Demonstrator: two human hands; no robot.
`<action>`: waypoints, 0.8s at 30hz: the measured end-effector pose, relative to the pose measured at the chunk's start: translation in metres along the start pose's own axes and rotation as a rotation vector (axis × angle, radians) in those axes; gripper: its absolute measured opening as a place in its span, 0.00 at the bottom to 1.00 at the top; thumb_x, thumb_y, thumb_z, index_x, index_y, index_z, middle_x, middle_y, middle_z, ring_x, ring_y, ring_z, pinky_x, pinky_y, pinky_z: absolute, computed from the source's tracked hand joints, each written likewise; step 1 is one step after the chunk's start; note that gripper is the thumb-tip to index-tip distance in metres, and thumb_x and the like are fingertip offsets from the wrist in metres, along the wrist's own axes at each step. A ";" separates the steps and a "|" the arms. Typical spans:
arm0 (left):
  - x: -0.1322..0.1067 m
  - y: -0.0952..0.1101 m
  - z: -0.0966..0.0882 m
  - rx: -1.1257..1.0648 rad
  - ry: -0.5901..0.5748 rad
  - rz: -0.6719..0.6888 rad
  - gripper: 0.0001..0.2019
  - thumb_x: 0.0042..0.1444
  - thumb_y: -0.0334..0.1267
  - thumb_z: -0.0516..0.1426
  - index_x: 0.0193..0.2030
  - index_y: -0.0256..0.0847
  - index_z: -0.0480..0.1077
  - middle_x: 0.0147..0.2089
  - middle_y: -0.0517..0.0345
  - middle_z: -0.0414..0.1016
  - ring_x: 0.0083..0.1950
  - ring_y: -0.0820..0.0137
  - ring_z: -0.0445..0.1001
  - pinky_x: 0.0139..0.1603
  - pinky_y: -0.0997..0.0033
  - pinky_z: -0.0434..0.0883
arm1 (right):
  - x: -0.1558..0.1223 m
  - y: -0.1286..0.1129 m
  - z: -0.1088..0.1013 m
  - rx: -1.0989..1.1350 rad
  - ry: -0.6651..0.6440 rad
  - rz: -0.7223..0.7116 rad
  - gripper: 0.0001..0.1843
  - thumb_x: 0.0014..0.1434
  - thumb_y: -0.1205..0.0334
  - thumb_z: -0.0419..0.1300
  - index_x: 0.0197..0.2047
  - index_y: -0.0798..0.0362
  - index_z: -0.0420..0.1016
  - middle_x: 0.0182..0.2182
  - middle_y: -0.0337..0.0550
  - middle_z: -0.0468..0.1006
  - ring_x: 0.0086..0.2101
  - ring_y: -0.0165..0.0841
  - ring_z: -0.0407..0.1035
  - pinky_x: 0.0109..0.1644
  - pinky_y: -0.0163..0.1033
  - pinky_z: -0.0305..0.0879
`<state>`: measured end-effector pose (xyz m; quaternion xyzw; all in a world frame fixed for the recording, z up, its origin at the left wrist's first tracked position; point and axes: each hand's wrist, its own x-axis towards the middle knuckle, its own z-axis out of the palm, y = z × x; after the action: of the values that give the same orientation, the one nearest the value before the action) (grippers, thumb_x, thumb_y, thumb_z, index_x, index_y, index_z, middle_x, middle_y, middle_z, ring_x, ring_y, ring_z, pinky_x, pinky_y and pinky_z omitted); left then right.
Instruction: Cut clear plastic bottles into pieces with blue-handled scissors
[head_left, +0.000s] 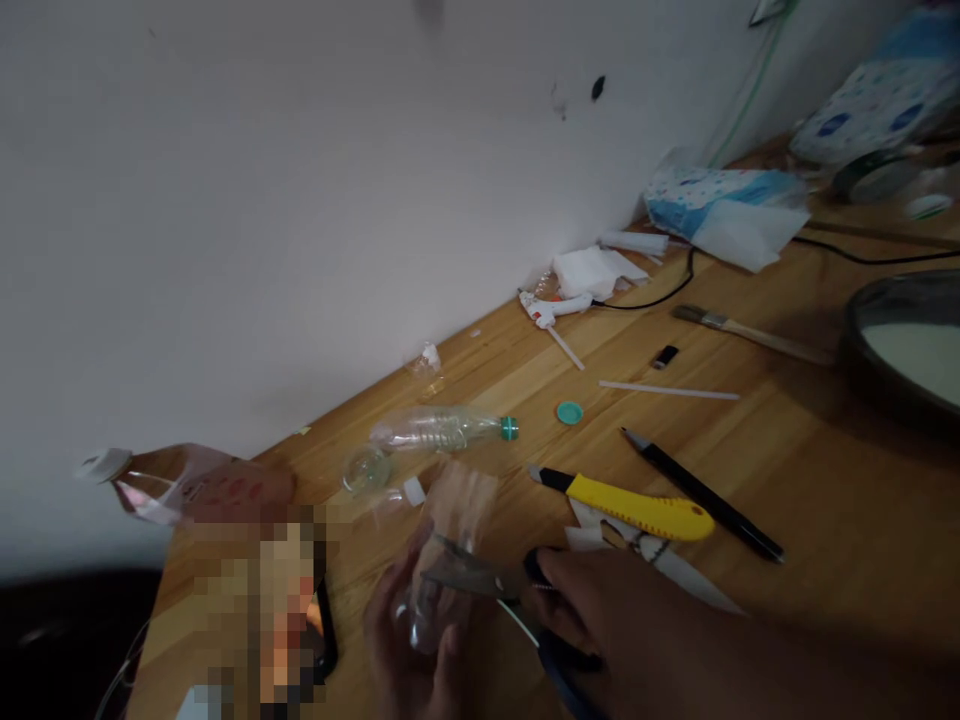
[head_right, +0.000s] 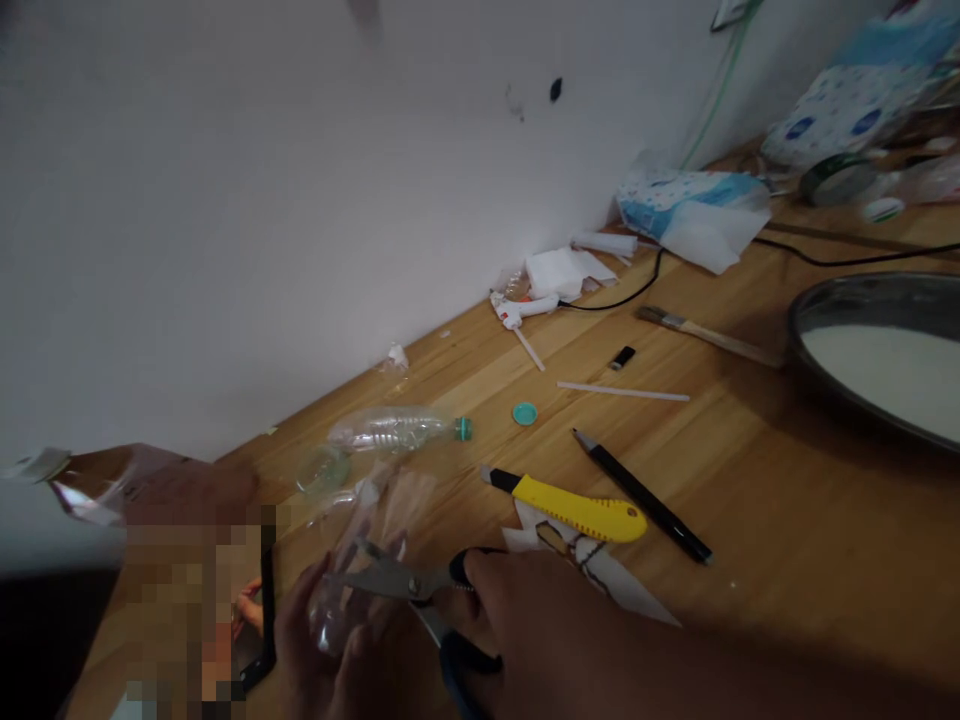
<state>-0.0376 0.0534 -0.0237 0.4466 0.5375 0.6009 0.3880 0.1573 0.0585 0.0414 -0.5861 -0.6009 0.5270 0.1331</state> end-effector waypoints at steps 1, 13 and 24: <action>-0.001 0.001 0.003 0.001 0.011 0.005 0.22 0.54 0.50 0.65 0.55 0.54 0.70 0.60 0.53 0.75 0.63 0.54 0.72 0.57 0.56 0.74 | -0.001 0.001 0.000 -0.040 0.017 -0.005 0.07 0.51 0.57 0.62 0.31 0.48 0.68 0.27 0.41 0.78 0.26 0.37 0.69 0.25 0.36 0.52; -0.006 -0.002 0.006 -0.139 0.003 0.019 0.17 0.58 0.51 0.61 0.54 0.56 0.72 0.65 0.55 0.71 0.66 0.51 0.69 0.64 0.48 0.67 | 0.003 -0.004 0.002 -0.213 0.007 -0.001 0.05 0.50 0.61 0.61 0.32 0.50 0.70 0.28 0.44 0.80 0.27 0.37 0.71 0.27 0.37 0.54; -0.002 -0.012 -0.001 -0.077 -0.005 0.048 0.17 0.56 0.45 0.64 0.53 0.51 0.73 0.67 0.49 0.68 0.68 0.47 0.64 0.66 0.39 0.62 | 0.007 0.007 0.015 -0.077 -0.026 0.004 0.02 0.53 0.67 0.59 0.30 0.50 0.72 0.26 0.40 0.80 0.26 0.33 0.72 0.26 0.34 0.56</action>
<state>-0.0381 0.0530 -0.0357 0.4457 0.5021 0.6292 0.3917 0.1471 0.0558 0.0267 -0.5852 -0.6210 0.5113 0.1018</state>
